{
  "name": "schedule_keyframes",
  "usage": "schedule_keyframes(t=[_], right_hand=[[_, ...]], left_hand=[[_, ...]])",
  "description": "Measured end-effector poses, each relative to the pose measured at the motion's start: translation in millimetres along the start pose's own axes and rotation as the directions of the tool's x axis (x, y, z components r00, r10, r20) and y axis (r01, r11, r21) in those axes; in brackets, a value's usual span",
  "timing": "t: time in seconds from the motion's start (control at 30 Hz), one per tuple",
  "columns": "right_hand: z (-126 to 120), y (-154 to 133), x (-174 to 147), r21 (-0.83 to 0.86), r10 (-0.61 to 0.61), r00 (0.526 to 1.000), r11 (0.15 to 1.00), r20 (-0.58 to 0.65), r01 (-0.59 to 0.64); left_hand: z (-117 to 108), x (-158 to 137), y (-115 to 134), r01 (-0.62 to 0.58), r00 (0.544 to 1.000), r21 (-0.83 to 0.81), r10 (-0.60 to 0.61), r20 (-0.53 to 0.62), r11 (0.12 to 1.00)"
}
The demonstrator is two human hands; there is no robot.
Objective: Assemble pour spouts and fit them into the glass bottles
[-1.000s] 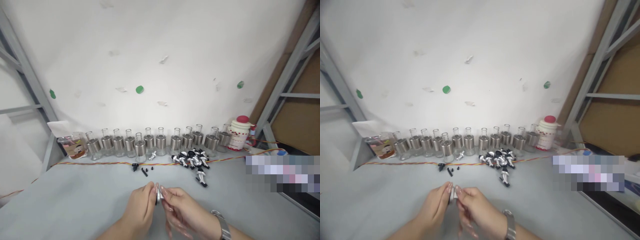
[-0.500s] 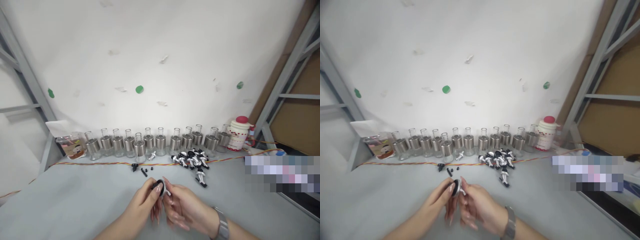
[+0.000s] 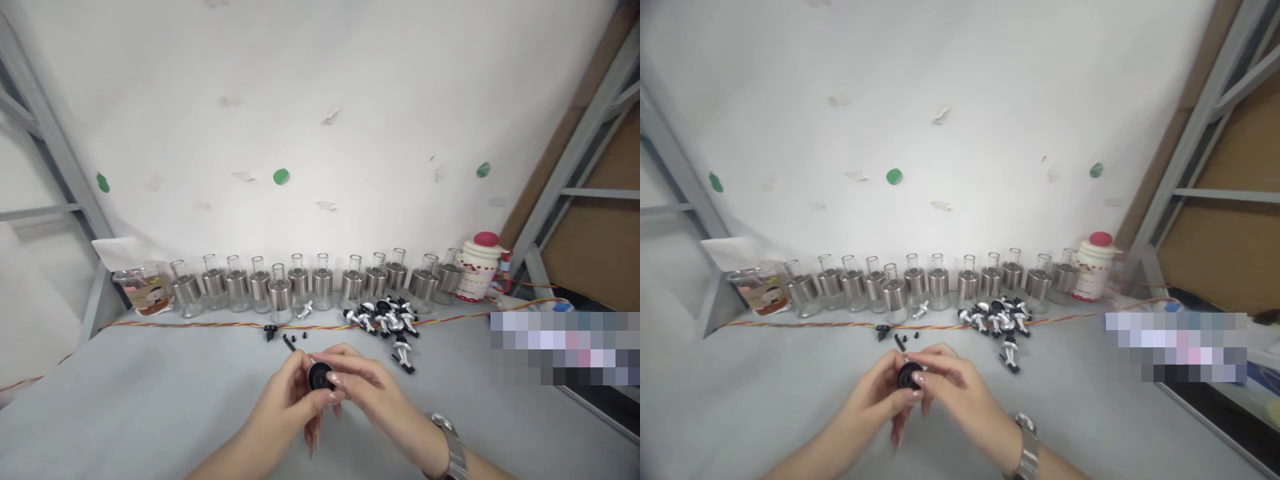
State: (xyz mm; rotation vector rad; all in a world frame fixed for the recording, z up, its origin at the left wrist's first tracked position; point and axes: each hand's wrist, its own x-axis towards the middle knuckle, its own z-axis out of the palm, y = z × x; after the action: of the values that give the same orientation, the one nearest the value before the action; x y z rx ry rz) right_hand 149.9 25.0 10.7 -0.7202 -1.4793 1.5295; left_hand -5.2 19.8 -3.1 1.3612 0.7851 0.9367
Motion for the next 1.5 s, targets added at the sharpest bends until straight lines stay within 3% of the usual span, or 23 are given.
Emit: schedule_keyframes(t=[0.17, 0.47, 0.67, 0.93, 1.17, 1.3, 1.4, 1.5], right_hand=[[-3, 2, 0, 0.045, -0.039, 0.999, 0.998, 0.005, 0.039], [-1, -2, -2, -0.104, -0.072, 0.997, 0.992, 0.012, 0.072], [1, 4, -2, 0.002, -0.094, 0.995, 0.996, 0.042, 0.094], [6, 18, -2, -0.071, -0.085, 0.995, 0.994, -0.05, 0.081], [8, 7, -5, -0.291, -0.169, 0.984, 0.945, -0.054, 0.147], [6, 12, -5, -0.357, -0.087, 0.989, 0.933, -0.12, 0.039], [3, 15, -5, -0.391, -0.017, 0.986, 0.919, -0.168, -0.05], [0, 12, -5, -0.477, 0.034, 0.995, 0.876, -0.094, -0.075]], left_hand=[[2, -6, 10, -0.002, 0.999, -0.043, 0.004, 0.05, 0.999], [4, -3, 12, 0.059, 0.998, -0.019, -0.059, 0.004, 0.998], [4, -4, 13, 0.008, 0.999, -0.048, -0.01, -0.039, 0.999], [5, -5, 0, 0.012, 0.999, 0.014, -0.012, -0.036, 1.0], [1, -3, 1, 0.016, 1.0, 0.201, -0.013, -0.019, 0.979], [0, -4, 7, -0.001, 0.999, 0.319, 0.013, -0.033, 0.948], [-3, -6, 13, -0.03, 0.999, 0.51, 0.04, -0.009, 0.86], [-7, -7, 21, -0.107, 0.994, 0.673, 0.083, 0.067, 0.732]])
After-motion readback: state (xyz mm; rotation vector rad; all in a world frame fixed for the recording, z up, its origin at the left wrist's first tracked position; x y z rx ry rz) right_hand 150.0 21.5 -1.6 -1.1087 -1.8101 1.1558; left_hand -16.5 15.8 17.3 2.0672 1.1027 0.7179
